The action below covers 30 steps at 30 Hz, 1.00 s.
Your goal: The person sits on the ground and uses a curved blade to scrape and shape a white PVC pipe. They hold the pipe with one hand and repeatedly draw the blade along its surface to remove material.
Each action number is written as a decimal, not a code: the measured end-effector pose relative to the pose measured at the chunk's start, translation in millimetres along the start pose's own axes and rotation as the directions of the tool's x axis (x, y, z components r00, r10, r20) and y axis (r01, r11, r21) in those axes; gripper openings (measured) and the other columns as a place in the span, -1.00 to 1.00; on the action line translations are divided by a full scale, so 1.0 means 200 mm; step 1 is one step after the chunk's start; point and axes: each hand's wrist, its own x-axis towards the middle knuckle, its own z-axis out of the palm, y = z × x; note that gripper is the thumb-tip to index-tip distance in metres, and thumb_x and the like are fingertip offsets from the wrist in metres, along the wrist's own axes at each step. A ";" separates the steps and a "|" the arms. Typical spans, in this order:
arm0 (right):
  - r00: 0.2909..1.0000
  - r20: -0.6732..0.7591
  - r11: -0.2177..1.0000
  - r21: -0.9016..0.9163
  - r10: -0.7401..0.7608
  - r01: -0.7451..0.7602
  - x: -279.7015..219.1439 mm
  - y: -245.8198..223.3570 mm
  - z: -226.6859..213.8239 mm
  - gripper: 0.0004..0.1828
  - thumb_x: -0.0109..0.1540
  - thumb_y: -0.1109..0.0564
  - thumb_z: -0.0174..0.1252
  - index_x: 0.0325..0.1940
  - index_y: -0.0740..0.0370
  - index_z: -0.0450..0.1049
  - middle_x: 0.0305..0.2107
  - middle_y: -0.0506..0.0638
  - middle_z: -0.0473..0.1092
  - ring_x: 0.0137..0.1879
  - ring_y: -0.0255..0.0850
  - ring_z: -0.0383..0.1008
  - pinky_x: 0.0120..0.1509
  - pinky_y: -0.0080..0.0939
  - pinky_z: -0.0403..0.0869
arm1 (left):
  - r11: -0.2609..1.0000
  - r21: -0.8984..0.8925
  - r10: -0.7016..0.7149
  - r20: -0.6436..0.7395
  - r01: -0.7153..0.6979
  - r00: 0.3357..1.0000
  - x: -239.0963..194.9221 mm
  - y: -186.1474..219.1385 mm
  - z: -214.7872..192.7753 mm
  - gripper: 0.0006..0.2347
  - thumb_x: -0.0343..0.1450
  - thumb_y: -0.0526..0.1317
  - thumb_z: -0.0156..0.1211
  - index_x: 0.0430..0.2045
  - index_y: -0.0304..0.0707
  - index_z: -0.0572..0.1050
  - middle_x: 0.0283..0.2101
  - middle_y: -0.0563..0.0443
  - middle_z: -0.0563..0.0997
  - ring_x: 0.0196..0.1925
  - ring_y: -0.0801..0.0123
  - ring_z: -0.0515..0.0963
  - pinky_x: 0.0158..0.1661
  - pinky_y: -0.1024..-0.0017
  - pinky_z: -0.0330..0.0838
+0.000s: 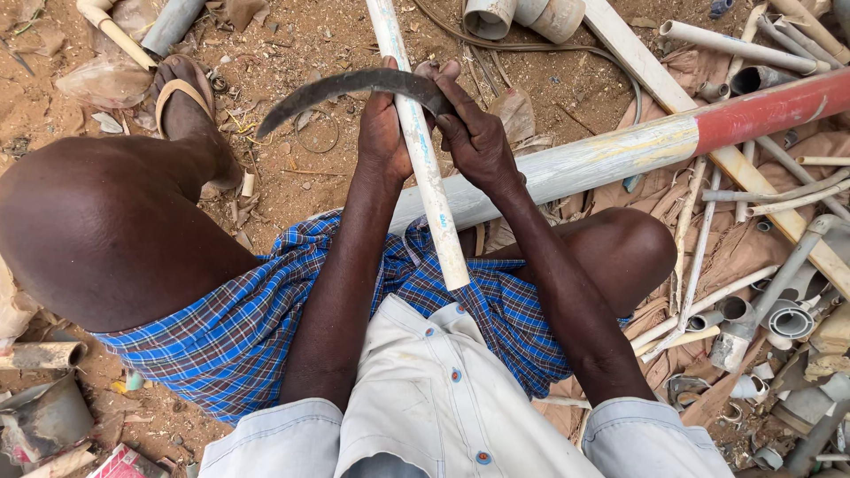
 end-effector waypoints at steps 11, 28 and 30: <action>0.999 -0.012 0.998 -0.060 0.030 -0.030 0.00 0.08 -0.01 -0.43 0.51 0.10 0.13 0.60 0.08 0.17 -0.35 0.00 0.54 -0.28 -0.36 0.53 -0.17 -0.27 0.56 | 0.997 0.049 0.066 -0.090 -0.062 0.994 -0.01 -0.04 -0.02 -0.64 0.70 -0.01 -0.09 0.01 -0.46 0.33 -0.16 -0.21 0.54 -0.11 0.27 0.60 -0.07 0.29 0.65; 0.991 -0.017 0.991 -0.028 -0.133 0.133 -0.01 0.01 0.07 -0.43 0.52 0.15 0.09 0.62 0.03 0.14 0.20 0.19 0.49 -0.02 -0.23 0.57 0.04 -0.17 0.58 | 0.994 -0.107 -0.010 -0.064 0.003 0.998 -0.03 0.03 0.05 -0.53 0.62 0.09 -0.13 -0.06 -0.54 0.34 0.02 -0.52 0.57 0.05 0.08 0.67 0.01 0.28 0.72; 0.930 -0.029 0.923 -0.132 -0.367 0.361 0.00 0.00 0.08 -0.42 0.55 0.13 0.07 0.65 -0.04 0.12 0.18 0.25 0.45 0.19 -0.04 0.52 0.20 -0.07 0.55 | 0.999 -0.042 0.005 -0.005 -0.005 1.000 -0.02 0.05 0.07 -0.55 0.63 0.09 -0.14 -0.09 -0.51 0.32 0.01 -0.48 0.54 0.11 0.02 0.67 0.08 0.22 0.72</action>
